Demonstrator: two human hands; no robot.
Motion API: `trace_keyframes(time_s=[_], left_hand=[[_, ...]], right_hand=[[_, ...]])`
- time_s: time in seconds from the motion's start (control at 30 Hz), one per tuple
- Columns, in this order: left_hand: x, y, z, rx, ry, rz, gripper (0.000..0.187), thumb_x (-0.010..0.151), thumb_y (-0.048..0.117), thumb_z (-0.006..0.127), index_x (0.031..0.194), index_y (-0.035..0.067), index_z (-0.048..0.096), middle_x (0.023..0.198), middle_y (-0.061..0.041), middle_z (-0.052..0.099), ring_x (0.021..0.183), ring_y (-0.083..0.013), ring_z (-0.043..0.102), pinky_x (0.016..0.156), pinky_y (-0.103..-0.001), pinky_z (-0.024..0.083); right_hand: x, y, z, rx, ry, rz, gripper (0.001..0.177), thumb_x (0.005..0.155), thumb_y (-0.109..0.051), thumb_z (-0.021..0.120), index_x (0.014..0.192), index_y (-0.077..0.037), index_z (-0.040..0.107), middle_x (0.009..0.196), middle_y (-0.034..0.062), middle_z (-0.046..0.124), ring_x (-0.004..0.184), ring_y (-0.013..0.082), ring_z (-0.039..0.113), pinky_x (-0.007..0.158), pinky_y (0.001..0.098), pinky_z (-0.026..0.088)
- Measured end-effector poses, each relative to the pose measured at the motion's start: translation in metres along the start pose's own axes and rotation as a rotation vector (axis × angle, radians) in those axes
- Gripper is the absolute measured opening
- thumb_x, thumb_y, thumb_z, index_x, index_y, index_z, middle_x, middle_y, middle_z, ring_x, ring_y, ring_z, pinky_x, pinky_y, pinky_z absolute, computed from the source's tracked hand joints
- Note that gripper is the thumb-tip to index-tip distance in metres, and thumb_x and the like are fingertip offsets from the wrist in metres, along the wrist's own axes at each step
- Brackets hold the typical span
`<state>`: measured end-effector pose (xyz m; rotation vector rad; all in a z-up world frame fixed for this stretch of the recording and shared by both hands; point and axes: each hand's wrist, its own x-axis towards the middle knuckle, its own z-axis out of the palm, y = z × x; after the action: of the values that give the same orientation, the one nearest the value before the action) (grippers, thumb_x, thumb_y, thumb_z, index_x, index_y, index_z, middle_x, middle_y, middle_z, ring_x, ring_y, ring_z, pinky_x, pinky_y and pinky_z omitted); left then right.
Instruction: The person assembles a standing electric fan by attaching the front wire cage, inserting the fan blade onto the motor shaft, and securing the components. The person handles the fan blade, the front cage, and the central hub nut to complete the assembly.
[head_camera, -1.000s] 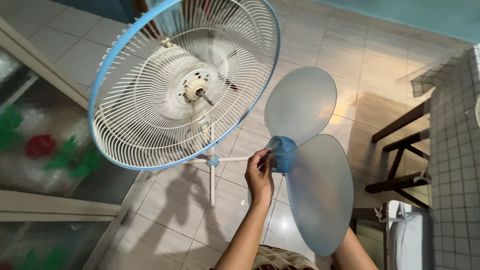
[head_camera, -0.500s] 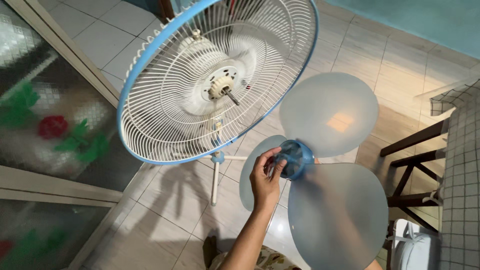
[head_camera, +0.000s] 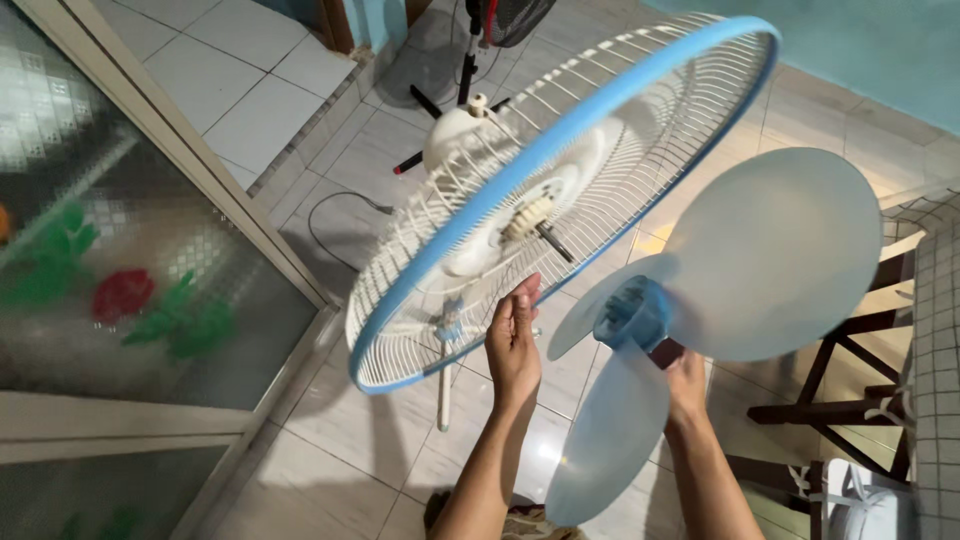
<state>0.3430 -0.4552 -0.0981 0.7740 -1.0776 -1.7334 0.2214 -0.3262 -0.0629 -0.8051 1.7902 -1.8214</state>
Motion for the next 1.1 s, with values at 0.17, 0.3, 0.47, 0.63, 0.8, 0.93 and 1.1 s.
trace_keyframes(time_s=[0.17, 0.3, 0.47, 0.63, 0.8, 0.93, 1.1], left_hand=[[0.027, -0.007, -0.005, -0.076, -0.062, 0.06, 0.035, 0.103, 0.022, 0.046, 0.129, 0.003, 0.059, 0.129, -0.011, 0.063, 0.116, -0.0198, 0.06, 0.102, -0.032, 0.046], [0.034, -0.011, -0.005, -0.016, -0.114, 0.188, 0.031, 0.104, 0.015, 0.048, 0.128, 0.0, 0.06, 0.125, -0.012, 0.065, 0.115, -0.0194, 0.062, 0.103, -0.031, 0.048], [0.039, -0.028, -0.011, 0.193, -0.093, 0.093, 0.027, 0.102, 0.014, 0.053, 0.121, -0.003, 0.062, 0.11, -0.013, 0.069, 0.104, -0.0195, 0.064, 0.094, -0.03, 0.049], [0.055, -0.028, -0.015, -0.662, -0.269, -0.049, 0.039, 0.101, 0.024, 0.045, 0.127, -0.003, 0.056, 0.13, -0.015, 0.06, 0.122, -0.0223, 0.056, 0.109, -0.034, 0.041], [0.036, 0.024, -0.043, 0.105, -0.279, -0.273, 0.055, 0.102, 0.041, 0.036, 0.139, 0.002, 0.051, 0.122, -0.023, 0.06, 0.118, -0.0269, 0.058, 0.106, -0.039, 0.042], [0.024, 0.053, -0.052, 0.009, -0.379, 0.002, 0.058, 0.103, 0.042, 0.033, 0.147, 0.005, 0.038, 0.15, -0.014, 0.044, 0.139, -0.0234, 0.043, 0.114, -0.038, 0.036], [0.033, 0.065, -0.052, 0.171, -0.387, 0.002, 0.05, 0.104, 0.032, 0.036, 0.147, 0.006, 0.039, 0.15, -0.014, 0.046, 0.138, -0.0231, 0.044, 0.113, -0.036, 0.036]], right_hand=[[0.014, 0.01, 0.021, 0.186, -0.009, -0.138, 0.082, 0.071, 0.001, 0.077, 0.143, -0.004, 0.037, 0.137, 0.0108, 0.05, 0.123, 0.0246, 0.055, 0.096, 0.0385, 0.054], [0.019, 0.026, 0.023, 0.232, -0.005, -0.139, 0.076, 0.073, 0.009, 0.073, 0.139, -0.002, 0.038, 0.137, 0.0141, 0.048, 0.123, 0.0264, 0.055, 0.101, 0.0417, 0.052], [0.02, 0.034, 0.022, 0.156, 0.026, -0.124, 0.069, 0.076, 0.012, 0.07, 0.137, 0.0, 0.04, 0.133, 0.0134, 0.05, 0.121, 0.0244, 0.056, 0.102, 0.0388, 0.05], [0.021, 0.025, 0.034, 0.121, 0.053, -0.042, 0.065, 0.073, 0.008, 0.073, 0.131, 0.001, 0.044, 0.124, 0.0115, 0.056, 0.11, 0.0223, 0.061, 0.089, 0.0375, 0.055], [0.024, 0.022, 0.033, -0.757, 0.216, 0.407, 0.049, 0.083, 0.0, 0.085, 0.111, 0.022, 0.051, 0.104, 0.0435, 0.036, 0.095, 0.0529, 0.036, 0.082, 0.0588, 0.038], [0.022, 0.024, 0.039, -0.095, 0.066, -0.074, 0.057, 0.073, -0.003, 0.081, 0.122, 0.005, 0.053, 0.117, 0.0111, 0.06, 0.106, 0.021, 0.06, 0.093, 0.0359, 0.052], [0.022, 0.026, 0.041, 0.029, 0.064, -0.099, 0.059, 0.073, 0.001, 0.079, 0.125, 0.003, 0.051, 0.124, 0.0094, 0.058, 0.115, 0.0214, 0.059, 0.102, 0.0385, 0.049]])
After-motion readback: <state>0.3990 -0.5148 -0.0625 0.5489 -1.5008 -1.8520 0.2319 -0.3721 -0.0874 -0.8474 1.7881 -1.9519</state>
